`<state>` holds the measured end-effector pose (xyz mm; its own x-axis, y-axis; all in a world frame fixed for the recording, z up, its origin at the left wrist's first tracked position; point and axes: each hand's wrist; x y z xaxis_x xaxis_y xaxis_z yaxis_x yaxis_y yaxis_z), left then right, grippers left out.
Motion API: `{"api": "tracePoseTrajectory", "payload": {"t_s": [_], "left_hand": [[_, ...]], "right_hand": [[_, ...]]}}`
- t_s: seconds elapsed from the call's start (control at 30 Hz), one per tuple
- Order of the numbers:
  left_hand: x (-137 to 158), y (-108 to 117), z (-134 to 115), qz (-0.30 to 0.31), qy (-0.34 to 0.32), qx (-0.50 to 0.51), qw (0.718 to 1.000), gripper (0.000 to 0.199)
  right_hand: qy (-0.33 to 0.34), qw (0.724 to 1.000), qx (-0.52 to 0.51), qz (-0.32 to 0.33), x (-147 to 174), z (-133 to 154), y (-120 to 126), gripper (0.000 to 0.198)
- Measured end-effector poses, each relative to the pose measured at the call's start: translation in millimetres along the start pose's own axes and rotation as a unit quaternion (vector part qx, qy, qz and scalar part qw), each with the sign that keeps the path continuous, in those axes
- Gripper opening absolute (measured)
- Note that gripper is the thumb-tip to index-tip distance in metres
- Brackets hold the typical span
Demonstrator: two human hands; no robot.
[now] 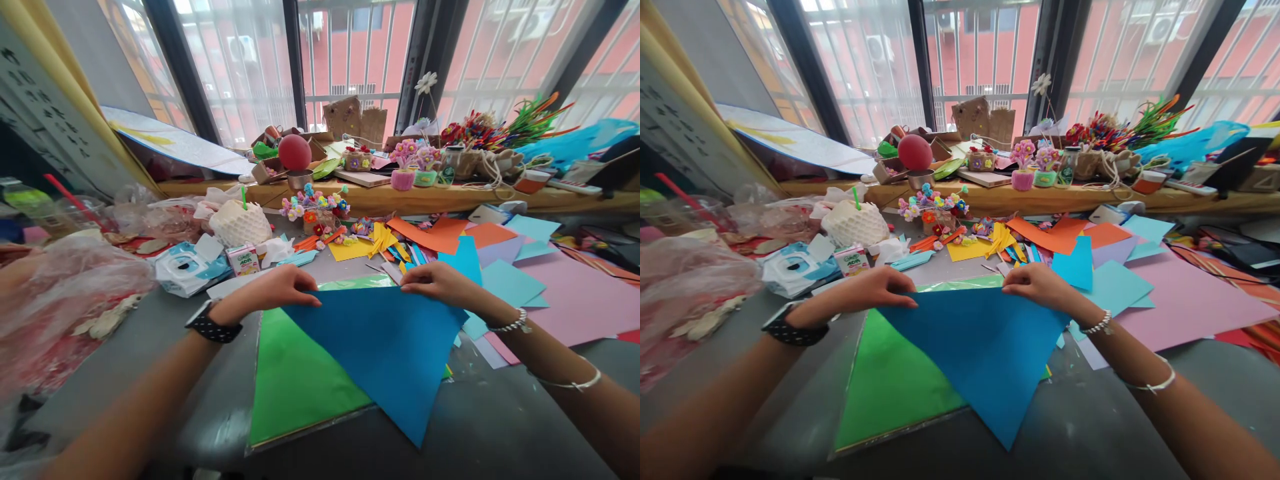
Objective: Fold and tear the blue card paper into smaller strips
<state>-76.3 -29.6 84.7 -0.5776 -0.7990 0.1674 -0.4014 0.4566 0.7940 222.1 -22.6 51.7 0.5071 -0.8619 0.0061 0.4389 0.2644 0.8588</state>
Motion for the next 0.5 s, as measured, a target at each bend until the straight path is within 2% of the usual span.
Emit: {"api": "tracePoseTrajectory", "payload": {"t_s": [0.1, 0.27, 0.5], "left_hand": [[17, 13, 10, -0.057, 0.054, 0.061, 0.995, 0.034], [26, 8, 10, -0.135, 0.067, 0.157, 0.976, 0.033], [27, 1, -3, -0.166, 0.053, 0.203, 0.963, 0.028]], "right_hand": [[-0.035, 0.999, -0.025, -0.006, 10, -14, 7, 0.035], [-0.077, 0.996, -0.035, -0.008, 19, -18, 8, 0.041], [-0.079, 0.995, -0.061, 0.003, 21, -23, 5, 0.039]]}}
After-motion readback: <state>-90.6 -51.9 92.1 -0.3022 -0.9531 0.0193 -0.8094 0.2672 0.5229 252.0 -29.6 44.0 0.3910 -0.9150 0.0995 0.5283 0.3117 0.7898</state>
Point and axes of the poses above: each hand's wrist, its own x-axis away from the middle knuckle, its own y-axis out of the back of the hand, z = x × y, and after that the axes turned 6 degrees about x, right-handed
